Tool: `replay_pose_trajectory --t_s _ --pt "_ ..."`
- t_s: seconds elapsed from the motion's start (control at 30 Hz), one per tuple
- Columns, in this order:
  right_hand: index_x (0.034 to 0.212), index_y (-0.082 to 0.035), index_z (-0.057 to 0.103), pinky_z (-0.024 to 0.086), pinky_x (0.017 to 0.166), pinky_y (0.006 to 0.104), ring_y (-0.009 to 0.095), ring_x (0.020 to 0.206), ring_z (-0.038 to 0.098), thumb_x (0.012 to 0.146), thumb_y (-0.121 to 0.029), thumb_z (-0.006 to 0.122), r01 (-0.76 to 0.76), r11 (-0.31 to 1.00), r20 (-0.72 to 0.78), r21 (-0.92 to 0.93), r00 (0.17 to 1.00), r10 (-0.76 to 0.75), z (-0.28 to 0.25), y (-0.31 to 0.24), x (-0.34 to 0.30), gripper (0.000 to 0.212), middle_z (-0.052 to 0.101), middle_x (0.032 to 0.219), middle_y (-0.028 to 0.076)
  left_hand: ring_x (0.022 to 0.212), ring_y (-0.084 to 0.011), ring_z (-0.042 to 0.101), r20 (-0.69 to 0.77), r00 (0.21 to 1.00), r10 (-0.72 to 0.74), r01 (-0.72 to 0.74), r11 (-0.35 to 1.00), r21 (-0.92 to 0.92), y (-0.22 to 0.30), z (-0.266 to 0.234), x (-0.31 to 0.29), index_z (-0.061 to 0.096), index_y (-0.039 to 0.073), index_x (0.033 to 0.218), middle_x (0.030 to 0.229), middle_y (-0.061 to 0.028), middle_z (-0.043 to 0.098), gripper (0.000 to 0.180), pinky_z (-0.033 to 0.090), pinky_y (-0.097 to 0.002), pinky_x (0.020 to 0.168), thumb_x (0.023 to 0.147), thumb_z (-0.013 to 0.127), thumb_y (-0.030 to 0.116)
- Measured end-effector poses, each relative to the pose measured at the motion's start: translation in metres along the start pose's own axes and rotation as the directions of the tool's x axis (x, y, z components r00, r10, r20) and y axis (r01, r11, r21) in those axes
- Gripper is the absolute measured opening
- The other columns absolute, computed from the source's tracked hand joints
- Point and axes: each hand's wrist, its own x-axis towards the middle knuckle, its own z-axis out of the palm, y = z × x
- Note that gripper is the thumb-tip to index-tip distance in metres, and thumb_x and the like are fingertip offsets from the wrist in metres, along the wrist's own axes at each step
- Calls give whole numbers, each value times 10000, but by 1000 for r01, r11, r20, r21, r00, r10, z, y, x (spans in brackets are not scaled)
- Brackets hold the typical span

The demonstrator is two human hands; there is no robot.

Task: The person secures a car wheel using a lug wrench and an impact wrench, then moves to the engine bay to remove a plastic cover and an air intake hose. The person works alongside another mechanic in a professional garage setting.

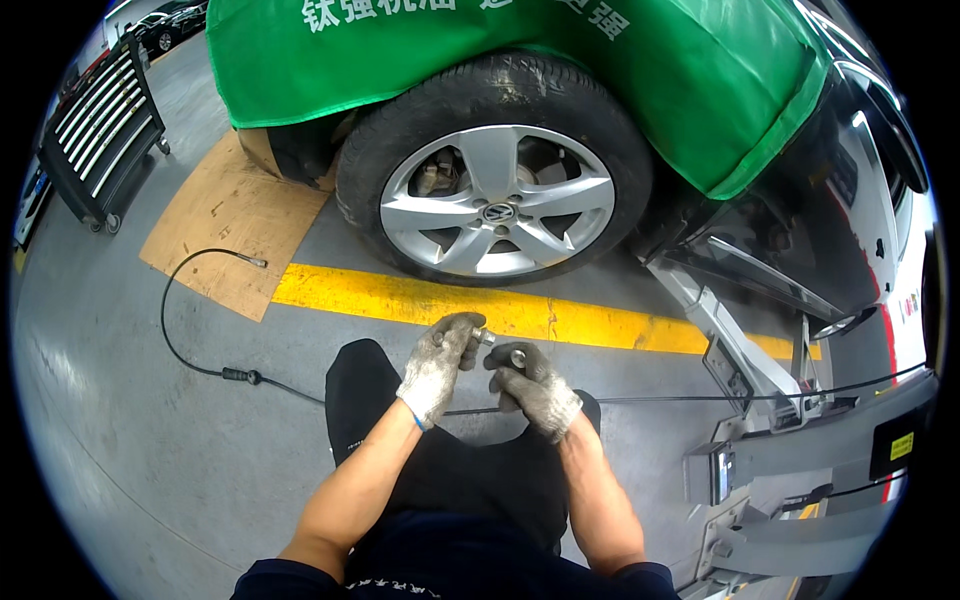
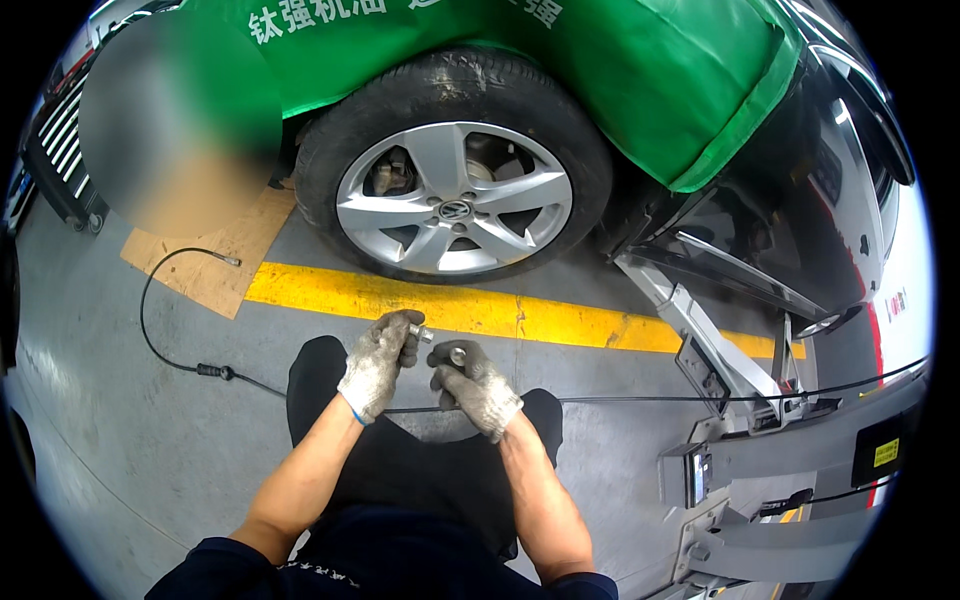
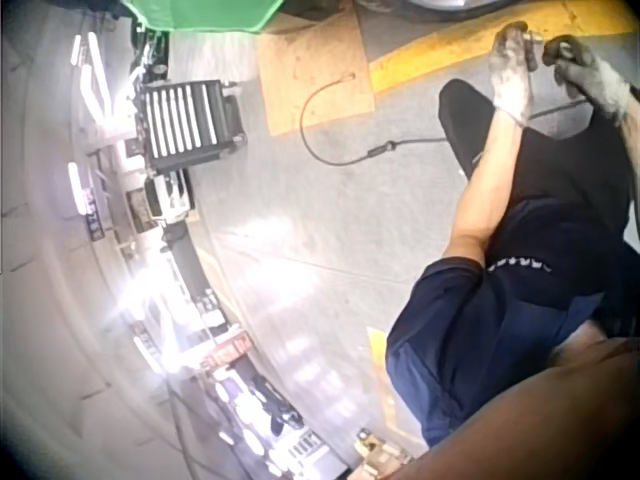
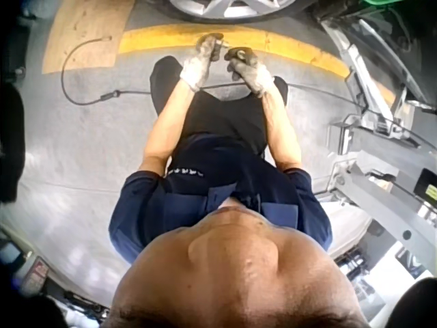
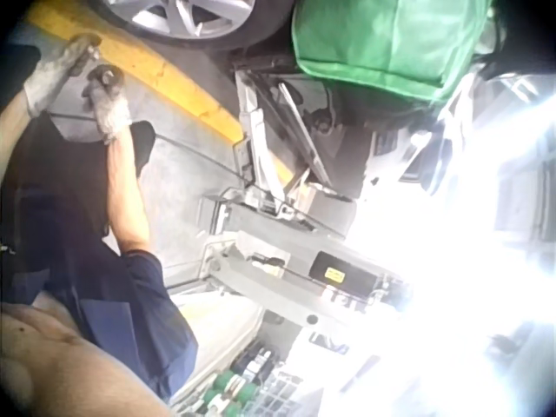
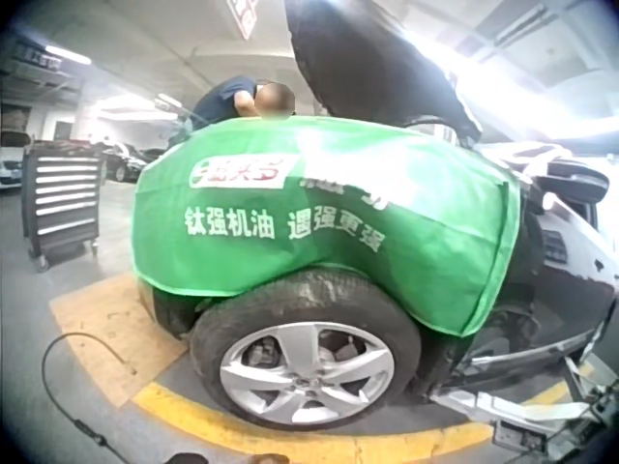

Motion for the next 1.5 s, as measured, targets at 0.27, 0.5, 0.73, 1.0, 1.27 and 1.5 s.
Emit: replay_pose_trajectory --t_s 0.27,0.5,0.73,1.0,1.27,1.5 --pt "1280 -10 656 503 630 293 106 688 586 917 -262 746 29 963 -82 -269 995 -53 3 -36 -8 451 632 800 26 744 -109 534 141 978 153 -197 898 394 42 9 -11 682 0 1181 808 -15 604 359 469 -273 715 1072 532 307" --pt "1180 -27 664 350 429 215 41 501 451 1000 -307 658 -14 981 77 193 997 -1 -6 -41 -17 333 555 717 -27 774 -132 574 356 911 206 -377 766 521 65 11 -6 706 34 1140 875 -52 673 267 506 -292 741 1016 570 228" --pt "1074 -29 645 378 433 246 74 482 461 1059 -365 585 102 946 -70 307 994 -84 14 -26 5 342 561 716 -9 915 -270 723 327 933 152 -345 645 682 63 22 22 713 53 1192 1013 -153 740 350 567 -372 854 1011 570 316" --pt "1306 23 584 558 744 288 130 848 622 1043 -134 575 328 693 -260 642 944 -205 -2 37 88 306 643 1028 71 975 -268 716 631 374 680 -533 -399 746 189 64 130 713 134 1179 1124 -98 742 271 571 -385 884 957 719 290" --pt "1242 98 555 638 734 318 210 793 731 970 -86 695 329 769 -399 548 911 -105 8 7 217 357 721 974 172 994 -323 650 969 138 204 -359 -902 241 265 137 239 695 199 1182 1037 -71 706 259 530 -453 887 963 673 335" --pt "1261 40 572 605 589 322 220 730 733 906 -42 732 317 807 -555 497 831 15 32 19 283 398 729 977 148 989 -343 642 941 68 331 -364 -870 332 256 125 268 696 213 1170 1055 -67 708 248 536 -472 864 947 682 318"
